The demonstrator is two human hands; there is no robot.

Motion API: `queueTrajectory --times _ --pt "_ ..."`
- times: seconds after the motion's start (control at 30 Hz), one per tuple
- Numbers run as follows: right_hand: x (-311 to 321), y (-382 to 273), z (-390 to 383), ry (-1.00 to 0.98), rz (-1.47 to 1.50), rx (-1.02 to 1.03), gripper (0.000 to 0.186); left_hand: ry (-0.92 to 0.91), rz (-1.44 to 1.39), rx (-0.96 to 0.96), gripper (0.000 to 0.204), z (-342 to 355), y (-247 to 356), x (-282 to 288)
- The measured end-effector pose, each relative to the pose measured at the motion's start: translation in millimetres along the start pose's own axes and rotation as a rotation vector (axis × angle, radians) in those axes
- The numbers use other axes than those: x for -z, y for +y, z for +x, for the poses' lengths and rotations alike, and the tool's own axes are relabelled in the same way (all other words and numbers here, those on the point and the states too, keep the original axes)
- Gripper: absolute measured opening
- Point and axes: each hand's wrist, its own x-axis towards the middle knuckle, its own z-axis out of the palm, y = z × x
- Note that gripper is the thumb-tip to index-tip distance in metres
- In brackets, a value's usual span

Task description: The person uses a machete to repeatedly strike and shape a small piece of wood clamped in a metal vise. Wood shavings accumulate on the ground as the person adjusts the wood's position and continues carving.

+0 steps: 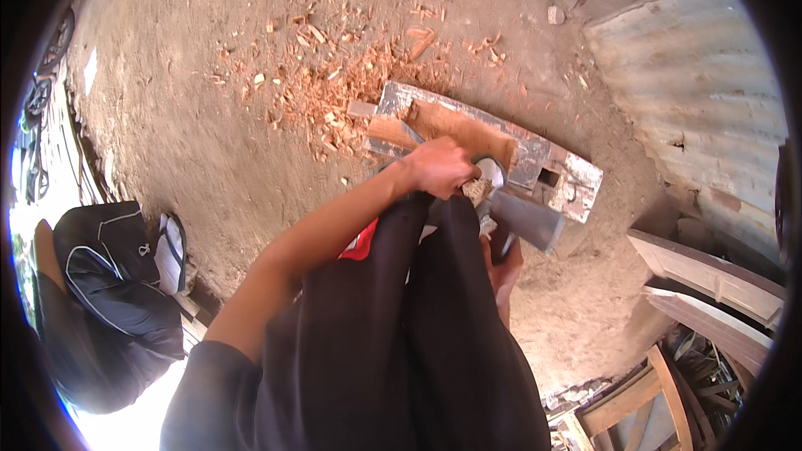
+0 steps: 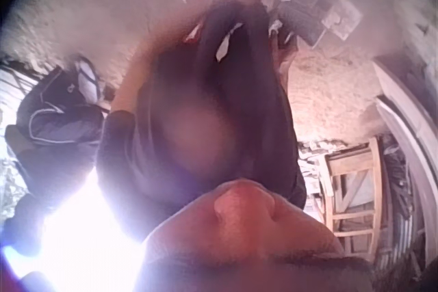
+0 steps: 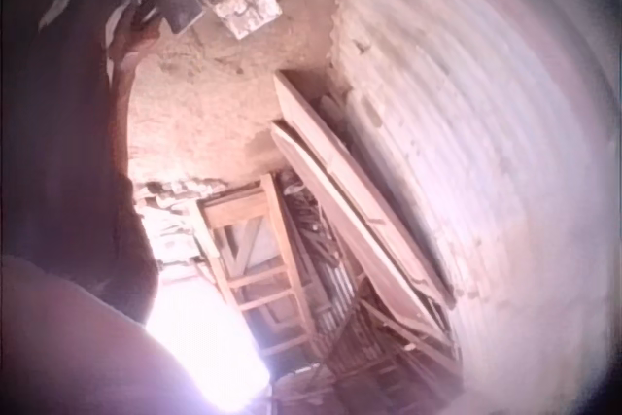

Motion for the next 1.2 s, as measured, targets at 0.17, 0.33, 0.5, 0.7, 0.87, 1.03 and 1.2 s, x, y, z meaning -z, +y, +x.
queueTrajectory --times 0.17,0.33,0.5,0.7,0.87,1.03,1.2 --pt "-18 27 -13 0.220 -0.094 0.140 0.025 0.019 -0.011 0.113 0.027 7 4 4" --pt "0 48 -21 0.099 -0.100 0.005 0.031 -0.079 0.021 0.064 0.034 2 2 -4" --pt "-4 24 -13 0.064 -0.117 -0.026 0.029 -0.057 0.025 0.066 0.033 4 -2 -4" --pt "-9 31 -13 0.215 0.001 -0.014 0.028 -0.076 0.052 0.084 0.028 10 1 -1" --pt "5 26 -1 -0.078 -0.102 -0.070 0.026 -0.088 0.094 0.145 0.027 8 -3 -10" --pt "-5 19 -12 0.104 0.040 -0.138 0.021 -0.183 0.124 0.222 0.028 15 -7 -2" --pt "2 23 3 -0.125 -0.170 -0.043 0.028 -0.055 0.114 0.241 0.030 15 -13 -16"
